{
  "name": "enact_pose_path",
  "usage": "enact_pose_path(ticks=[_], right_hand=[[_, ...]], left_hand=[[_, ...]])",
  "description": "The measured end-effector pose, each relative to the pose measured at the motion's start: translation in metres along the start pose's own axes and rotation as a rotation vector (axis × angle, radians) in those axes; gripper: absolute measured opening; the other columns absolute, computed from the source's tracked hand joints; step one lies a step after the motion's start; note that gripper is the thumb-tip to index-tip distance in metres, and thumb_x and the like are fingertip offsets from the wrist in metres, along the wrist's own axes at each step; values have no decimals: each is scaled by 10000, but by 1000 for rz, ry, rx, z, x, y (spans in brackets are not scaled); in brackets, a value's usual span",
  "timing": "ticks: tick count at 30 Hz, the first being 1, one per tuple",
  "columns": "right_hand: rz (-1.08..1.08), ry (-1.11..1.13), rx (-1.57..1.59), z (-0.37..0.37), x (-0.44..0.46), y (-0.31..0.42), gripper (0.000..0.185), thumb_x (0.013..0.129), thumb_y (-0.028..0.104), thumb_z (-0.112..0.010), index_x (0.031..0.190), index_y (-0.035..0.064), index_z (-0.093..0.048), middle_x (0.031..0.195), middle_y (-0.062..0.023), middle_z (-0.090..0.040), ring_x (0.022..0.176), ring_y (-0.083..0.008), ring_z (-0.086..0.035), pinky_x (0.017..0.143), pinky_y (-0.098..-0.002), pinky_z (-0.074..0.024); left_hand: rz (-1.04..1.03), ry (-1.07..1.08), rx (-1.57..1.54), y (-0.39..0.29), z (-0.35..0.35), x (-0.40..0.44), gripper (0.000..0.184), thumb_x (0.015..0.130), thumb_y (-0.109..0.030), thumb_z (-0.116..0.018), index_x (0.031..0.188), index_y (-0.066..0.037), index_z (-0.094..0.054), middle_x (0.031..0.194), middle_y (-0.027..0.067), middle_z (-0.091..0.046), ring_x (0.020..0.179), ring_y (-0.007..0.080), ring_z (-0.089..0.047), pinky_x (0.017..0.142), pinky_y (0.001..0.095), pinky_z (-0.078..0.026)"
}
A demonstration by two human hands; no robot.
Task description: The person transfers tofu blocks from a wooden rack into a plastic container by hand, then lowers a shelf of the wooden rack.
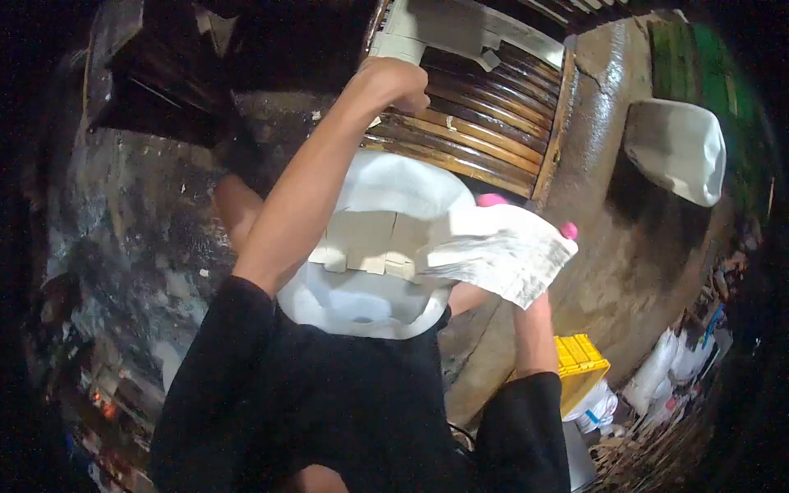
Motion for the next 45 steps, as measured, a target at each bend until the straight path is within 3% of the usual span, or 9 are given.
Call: enact_pose_path(ticks=[7, 12, 23, 31, 34, 38, 41, 43, 45], right_hand=[[-563, 19, -872, -55, 45, -78, 952, 720, 694, -555, 1374, 28, -368, 1317, -224, -468, 1125, -379, -516, 964, -517, -396], [-552, -152, -1391, 3, 129, -163, 924, 728, 680, -553, 1367, 34, -384, 1300, -216, -487, 1109, -369, -530, 951, -507, -406], [-453, -380, -1655, 80, 165, -177, 862, 747, 648, -549, 1352, 48, -419, 1263, -197, -530, 1074, -347, -561, 923, -483, -429], [-700, -434, -1419, 20, 113, -148, 817, 760, 624, -546, 1340, 58, -444, 1236, -184, -561, 1048, -331, -584, 903, -465, -446], [-504, -362, -1672, 99, 132, -186, 672, 784, 552, -536, 1262, 80, -536, 1099, -166, -629, 940, -308, -626, 828, -438, -469], [-554, -636, -1579, 49, 121, -169, 517, 800, 467, -527, 1078, 49, -653, 917, -198, -663, 871, -326, -641, 751, -412, -481], [-288, -1061, -1462, 48, 92, -155, 436, 825, 409, -513, 938, 21, -679, 913, -194, -659, 860, -370, -627, 741, -428, -480], [-399, -590, -2032, 59, 98, -167, 383, 832, 350, -504, 918, 13, -666, 932, -185, -660, 863, -373, -624, 750, -423, -482], [-494, -403, -2120, 68, 102, -169, 336, 838, 297, -495, 913, 14, -658, 949, -180, -659, 866, -373, -619, 762, -418, -482]], left_hand=[[-54, -26, -61, -1, -3, 10, 346, 798, -243, -504, 1070, -110, -671, 1044, 86, -672, 968, 274, -638, 829, 429, -488], [-83, -142, -36, -1, -6, 9, 336, 773, -212, -506, 1045, -127, -684, 1018, 72, -679, 961, 250, -638, 819, 420, -489], [-66, -29, -109, -4, 4, 13, 284, 786, -196, -536, 1025, -161, -686, 1024, 44, -676, 965, 212, -632, 877, 398, -446], [-45, -78, -149, -3, -4, 23, 273, 775, -200, -547, 1001, -158, -694, 993, 45, -682, 930, 214, -643, 845, 383, -475], [-76, -99, -149, -2, -2, 22, 292, 752, -204, -543, 991, -136, -696, 925, 60, -692, 865, 216, -655, 797, 378, -497], [-83, -144, -82, 1, 0, 12, 305, 742, -228, -529, 970, -109, -692, 882, 84, -687, 824, 244, -652, 763, 378, -505], [2, -32, -203, 3, -8, 35, 306, 744, -250, -530, 957, -96, -687, 867, 94, -681, 805, 252, -648, 752, 379, -503], [-24, -10, -195, -3, -9, 34, 307, 746, -260, -534, 951, -86, -684, 864, 102, -678, 799, 256, -645, 745, 380, -501], [-129, -86, -60, 0, -7, 26, 311, 749, -265, -537, 947, -76, -682, 873, 112, -677, 800, 261, -642, 739, 380, -499]])
Point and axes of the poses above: each hand's wrist, its own x-axis towards the middle knuckle, its own z-axis out of the back of the hand, y = z × x, the point moved 3 cm from there along x, towards the middle knuckle
